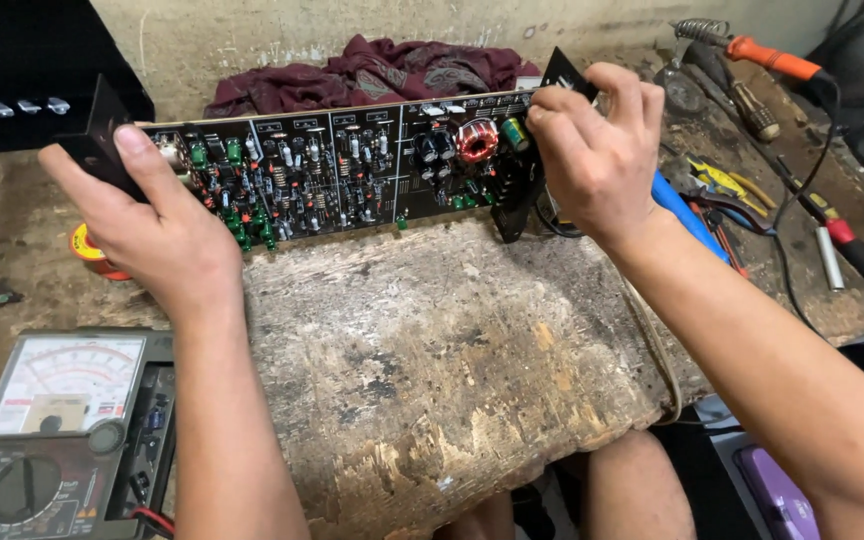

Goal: Testing and soldering components on a printed circuit board (PCB) using a multimeter and a soldering iron.

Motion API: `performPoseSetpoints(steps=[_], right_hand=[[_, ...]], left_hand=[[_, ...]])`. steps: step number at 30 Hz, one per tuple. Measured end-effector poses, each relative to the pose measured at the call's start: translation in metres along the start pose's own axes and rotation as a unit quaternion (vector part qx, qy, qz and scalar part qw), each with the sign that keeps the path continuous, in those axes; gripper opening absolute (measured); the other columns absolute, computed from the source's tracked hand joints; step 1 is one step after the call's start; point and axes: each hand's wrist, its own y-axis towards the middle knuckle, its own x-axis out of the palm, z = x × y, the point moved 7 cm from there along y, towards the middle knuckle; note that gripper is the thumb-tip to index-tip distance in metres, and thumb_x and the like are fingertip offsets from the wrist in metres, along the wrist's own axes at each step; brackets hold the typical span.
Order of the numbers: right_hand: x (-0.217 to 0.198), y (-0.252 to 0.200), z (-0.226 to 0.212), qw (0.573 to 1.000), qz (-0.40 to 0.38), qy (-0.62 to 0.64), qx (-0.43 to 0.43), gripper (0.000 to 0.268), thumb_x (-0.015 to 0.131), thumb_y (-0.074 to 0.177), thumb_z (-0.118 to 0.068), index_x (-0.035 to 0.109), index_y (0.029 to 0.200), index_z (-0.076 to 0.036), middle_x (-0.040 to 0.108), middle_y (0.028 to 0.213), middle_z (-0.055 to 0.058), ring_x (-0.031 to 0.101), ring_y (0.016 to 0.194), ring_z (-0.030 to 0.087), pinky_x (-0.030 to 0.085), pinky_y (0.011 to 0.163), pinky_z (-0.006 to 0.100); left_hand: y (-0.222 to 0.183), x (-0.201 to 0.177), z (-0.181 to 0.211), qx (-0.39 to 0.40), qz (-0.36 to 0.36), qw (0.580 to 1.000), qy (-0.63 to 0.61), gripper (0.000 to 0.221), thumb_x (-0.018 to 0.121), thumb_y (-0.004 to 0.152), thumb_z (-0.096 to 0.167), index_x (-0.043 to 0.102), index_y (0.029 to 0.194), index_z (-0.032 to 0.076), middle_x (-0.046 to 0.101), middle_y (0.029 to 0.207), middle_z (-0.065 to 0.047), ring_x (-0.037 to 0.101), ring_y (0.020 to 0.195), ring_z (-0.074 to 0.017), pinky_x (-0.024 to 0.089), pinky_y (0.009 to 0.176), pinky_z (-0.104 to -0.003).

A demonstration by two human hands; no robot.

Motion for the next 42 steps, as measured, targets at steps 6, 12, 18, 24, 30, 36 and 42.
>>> performPoseSetpoints(steps=[6,12,18,24,30,36,42], right_hand=[[-0.005,0.005,0.002,0.999,-0.010,0.004,-0.042,0.010,0.055,0.087,-0.008,0.058,0.078,-0.011,0.064,0.089,-0.004,0.048,0.078,0.023,0.029,0.061,0.029],[-0.007,0.002,0.000,0.998,-0.012,0.019,-0.058,0.007,0.056,0.086,-0.007,0.060,0.081,-0.009,0.064,0.091,0.000,0.049,0.080,0.026,0.031,0.059,0.031],[-0.008,0.004,-0.002,0.997,-0.018,0.028,-0.063,0.007,0.055,0.085,-0.005,0.060,0.082,-0.008,0.064,0.092,0.001,0.049,0.080,0.027,0.031,0.057,0.032],[-0.007,0.004,-0.005,0.999,-0.007,0.030,-0.044,0.006,0.058,0.085,-0.005,0.061,0.080,-0.008,0.065,0.091,0.001,0.048,0.081,0.028,0.029,0.058,0.032],[-0.011,0.008,-0.006,0.999,-0.018,0.032,-0.028,0.007,0.055,0.087,-0.004,0.058,0.081,-0.006,0.061,0.089,0.004,0.046,0.079,0.026,0.031,0.056,0.032],[-0.010,0.012,-0.010,0.999,-0.039,-0.004,-0.022,0.007,0.054,0.087,-0.005,0.057,0.081,-0.008,0.060,0.087,0.001,0.046,0.078,0.025,0.029,0.055,0.031],[-0.008,0.010,-0.007,0.998,-0.045,0.002,-0.043,0.008,0.053,0.085,-0.004,0.059,0.083,-0.009,0.061,0.087,0.000,0.045,0.073,0.024,0.030,0.053,0.030]], left_hand=[[0.000,0.000,0.000,-0.001,-0.001,1.000,0.002,0.026,0.033,0.095,0.023,0.034,0.098,-0.003,0.048,0.076,-0.015,0.048,0.065,-0.0217,0.036,0.054,-0.031],[0.001,-0.003,0.004,0.001,0.001,1.000,0.011,0.024,0.034,0.094,0.021,0.035,0.096,-0.003,0.048,0.078,-0.016,0.047,0.067,-0.0242,0.036,0.058,-0.032],[0.000,-0.004,0.001,-0.013,-0.003,1.000,0.002,0.024,0.034,0.094,0.021,0.035,0.092,-0.003,0.048,0.073,-0.014,0.048,0.063,-0.0225,0.036,0.054,-0.031],[0.001,-0.003,-0.002,-0.021,-0.003,1.000,-0.008,0.026,0.034,0.094,0.021,0.035,0.094,-0.004,0.048,0.075,-0.015,0.048,0.065,-0.0226,0.036,0.057,-0.032],[0.002,-0.006,0.003,-0.016,-0.007,1.000,-0.011,0.024,0.034,0.093,0.021,0.037,0.097,-0.003,0.051,0.079,-0.016,0.051,0.068,-0.0246,0.038,0.059,-0.032],[0.002,-0.007,0.000,-0.025,-0.013,1.000,-0.006,0.026,0.033,0.093,0.024,0.037,0.094,-0.002,0.051,0.076,-0.014,0.051,0.066,-0.0241,0.037,0.055,-0.032],[0.002,-0.008,0.003,-0.024,-0.011,0.999,-0.022,0.023,0.034,0.093,0.022,0.036,0.090,-0.001,0.051,0.075,-0.014,0.051,0.066,-0.0245,0.037,0.057,-0.033]])
